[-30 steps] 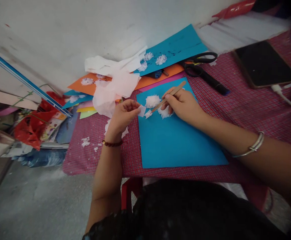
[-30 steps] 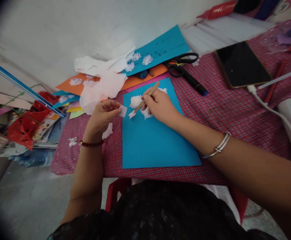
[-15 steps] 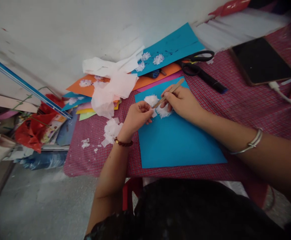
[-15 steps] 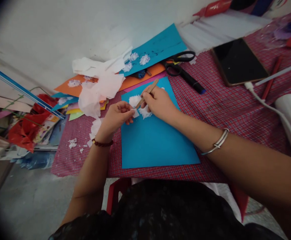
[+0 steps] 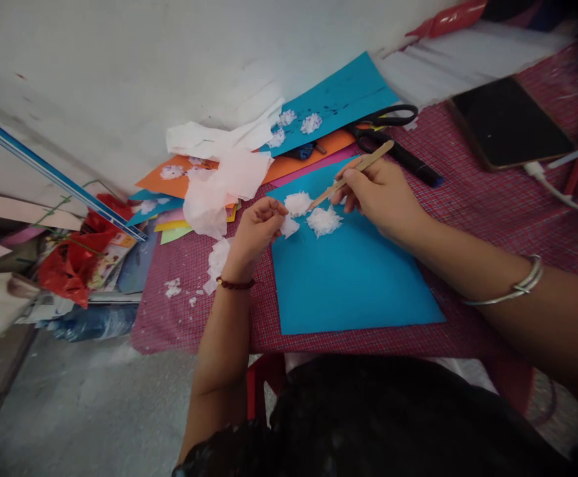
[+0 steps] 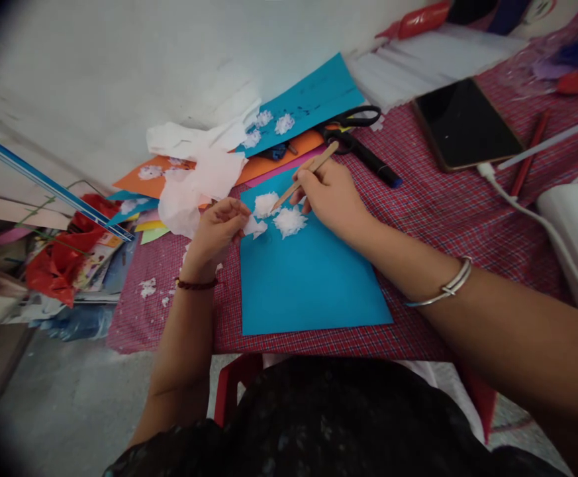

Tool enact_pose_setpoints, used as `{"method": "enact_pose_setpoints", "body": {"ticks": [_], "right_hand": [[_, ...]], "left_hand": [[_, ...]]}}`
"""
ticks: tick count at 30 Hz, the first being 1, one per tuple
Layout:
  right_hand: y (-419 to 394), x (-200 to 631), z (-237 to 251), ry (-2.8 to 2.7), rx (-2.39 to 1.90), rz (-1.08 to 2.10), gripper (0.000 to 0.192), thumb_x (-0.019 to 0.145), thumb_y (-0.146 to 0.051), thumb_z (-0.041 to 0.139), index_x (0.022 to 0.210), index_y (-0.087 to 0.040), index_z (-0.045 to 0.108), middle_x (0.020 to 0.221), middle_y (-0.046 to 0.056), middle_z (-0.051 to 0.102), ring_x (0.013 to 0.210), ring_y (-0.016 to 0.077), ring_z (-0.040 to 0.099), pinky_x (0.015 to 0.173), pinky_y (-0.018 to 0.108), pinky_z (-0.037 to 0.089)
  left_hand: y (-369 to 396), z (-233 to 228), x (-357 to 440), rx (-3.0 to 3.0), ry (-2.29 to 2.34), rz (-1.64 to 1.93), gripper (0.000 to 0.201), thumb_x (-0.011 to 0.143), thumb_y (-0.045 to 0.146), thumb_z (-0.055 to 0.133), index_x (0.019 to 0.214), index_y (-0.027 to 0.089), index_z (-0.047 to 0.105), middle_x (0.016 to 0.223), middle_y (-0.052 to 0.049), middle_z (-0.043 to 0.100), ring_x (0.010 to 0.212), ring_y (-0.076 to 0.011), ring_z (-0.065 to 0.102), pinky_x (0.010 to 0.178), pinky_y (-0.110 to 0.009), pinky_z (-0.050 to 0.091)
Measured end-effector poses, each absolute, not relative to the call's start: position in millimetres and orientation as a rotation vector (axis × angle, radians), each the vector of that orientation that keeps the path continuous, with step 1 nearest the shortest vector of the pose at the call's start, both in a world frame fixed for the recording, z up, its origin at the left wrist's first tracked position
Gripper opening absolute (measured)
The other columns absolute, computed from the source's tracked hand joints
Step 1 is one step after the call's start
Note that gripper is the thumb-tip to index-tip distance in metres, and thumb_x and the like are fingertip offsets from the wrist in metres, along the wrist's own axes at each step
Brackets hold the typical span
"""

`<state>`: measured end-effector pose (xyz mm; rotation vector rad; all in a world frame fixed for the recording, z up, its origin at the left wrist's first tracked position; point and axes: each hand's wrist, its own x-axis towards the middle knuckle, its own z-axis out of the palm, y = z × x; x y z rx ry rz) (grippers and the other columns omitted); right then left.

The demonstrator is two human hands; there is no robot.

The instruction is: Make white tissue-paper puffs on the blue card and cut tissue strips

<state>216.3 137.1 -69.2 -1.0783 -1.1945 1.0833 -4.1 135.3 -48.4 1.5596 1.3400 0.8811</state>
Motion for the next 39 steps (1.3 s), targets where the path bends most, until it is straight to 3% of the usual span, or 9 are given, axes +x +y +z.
{"method": "enact_pose_setpoints", "body": {"ticks": [4,7,10,15,19,29,39], "right_hand": [[136,218,-68,-1.151,-1.089,1.108,0.012,0.092,-0.026,0.053,0.081,-0.022,0.057,0.064,0.003,0.066,0.045,0.0144,0.053,0.046,0.029,0.04],[133,217,-66,-1.163,-1.099,1.13,0.012,0.091,-0.028,0.053,0.081,-0.022,0.057,0.064,0.003,0.066,0.044,0.0137,0.052,0.045,0.029,0.04],[130,216,-64,-1.197,-1.113,1.137,0.013,0.092,-0.027,0.052,0.081,-0.022,0.057,0.065,0.003,0.067,0.043,0.0132,0.052,0.045,0.028,0.039],[123,212,-60,-1.227,-1.128,1.145,0.015,0.093,-0.02,0.048,0.082,-0.021,0.058,0.064,0.002,0.067,0.044,0.0129,0.052,0.046,0.028,0.039],[119,209,-59,-1.247,-1.105,1.166,0.017,0.093,-0.016,0.048,0.08,-0.02,0.058,0.063,0.001,0.066,0.043,0.0112,0.051,0.045,0.027,0.038],[118,213,-53,-1.218,-1.101,1.061,0.018,0.093,-0.008,0.048,0.083,-0.018,0.059,0.06,0.0,0.064,0.042,0.0114,0.053,0.044,0.027,0.039],[110,205,-58,-1.482,-1.14,1.047,0.015,0.093,-0.017,0.051,0.081,-0.024,0.057,0.066,-0.001,0.066,0.05,0.0142,0.055,0.052,0.029,0.042]], "left_hand": [[137,-49,-19,1.48,1.315,0.855,0.02,0.069,0.007,0.048,0.072,0.018,0.064,0.067,0.0,0.063,0.052,-0.006,0.052,0.047,-0.019,0.039],[136,-51,-23,1.489,1.24,0.883,0.03,0.061,0.003,0.046,0.075,0.018,0.068,0.072,-0.001,0.069,0.064,-0.007,0.061,0.061,-0.019,0.048],[134,-50,-20,1.51,1.213,0.854,0.028,0.062,0.003,0.049,0.078,0.017,0.069,0.077,-0.002,0.071,0.072,-0.0085,0.064,0.067,-0.021,0.05],[134,-49,-18,1.486,1.255,0.832,0.013,0.07,0.01,0.062,0.079,0.017,0.067,0.075,-0.001,0.068,0.061,-0.0074,0.056,0.058,-0.021,0.045],[134,-52,-19,1.448,1.251,0.941,0.012,0.068,0.009,0.068,0.078,0.016,0.067,0.072,0.001,0.064,0.063,-0.0059,0.056,0.06,-0.019,0.044],[130,-63,20,1.52,1.403,0.969,0.016,0.067,0.002,0.061,0.076,0.016,0.063,0.063,0.004,0.057,0.055,-0.006,0.05,0.051,-0.019,0.037],[134,-72,20,1.686,1.526,0.914,0.018,0.065,0.003,0.058,0.075,0.017,0.064,0.06,0.004,0.052,0.055,-0.0094,0.046,0.051,-0.024,0.033]]}}
